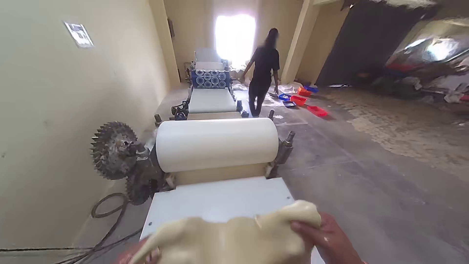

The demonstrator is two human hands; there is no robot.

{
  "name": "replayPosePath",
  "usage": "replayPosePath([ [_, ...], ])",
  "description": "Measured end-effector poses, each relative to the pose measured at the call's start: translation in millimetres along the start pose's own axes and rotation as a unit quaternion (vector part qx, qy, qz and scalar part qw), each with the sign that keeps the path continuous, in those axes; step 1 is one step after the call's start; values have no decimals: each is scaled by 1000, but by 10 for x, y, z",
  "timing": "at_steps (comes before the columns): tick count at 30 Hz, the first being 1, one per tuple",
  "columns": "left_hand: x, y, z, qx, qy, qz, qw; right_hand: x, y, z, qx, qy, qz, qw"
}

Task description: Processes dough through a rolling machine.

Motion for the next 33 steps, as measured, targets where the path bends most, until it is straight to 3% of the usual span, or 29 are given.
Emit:
replayPosePath([
  [3, -271, 405, 140, 21, -52, 106, 993, -104, 454, -2, -49, 36, 88, 994],
  [6, -479, 1051, -37, 36, -55, 216, 974, -300, 986, 491, -50, 55, 150, 986],
  [8, -599, 1557, -475, -2, 48, 232, 972, -377, 1234, 1140, 50, 34, 150, 987],
  [11, -629, 2166, -1359, -84, 165, 172, 967, -382, 1278, 2227, 241, -87, 89, 963],
  [13, -566, 2334, -1704, -127, 219, 152, 955, -337, 1245, 2652, 272, -120, 87, 951],
  [18, -401, 2542, -1727, -229, 307, 174, 907, -320, 1339, 2718, 293, -108, 106, 944],
  [22, -347, 2801, -1753, -278, 349, 151, 882, -263, 1572, 2761, 308, -19, 74, 948],
  [25, -203, 2923, -1652, -230, 306, 143, 913, -136, 1699, 2735, 333, -12, 65, 941],
  [28, -165, 2829, -1572, -156, 124, 203, 959, -94, 1778, 2637, 316, -19, 113, 942],
  [31, -325, 2670, -1699, -93, 27, 284, 954, -161, 1701, 2617, 265, 63, 193, 943],
  [33, -460, 2657, -1833, -89, 30, 346, 933, -268, 1590, 2763, 249, 40, 229, 940],
])
Point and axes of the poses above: each hand's wrist, its own y-axis towards the middle knuckle, its own x-axis out of the palm, z = x × y, the point moved 5 cm from there along y, towards the middle knuckle, and after that the axes turned 4 degrees about -x, right-handed, at the moved point
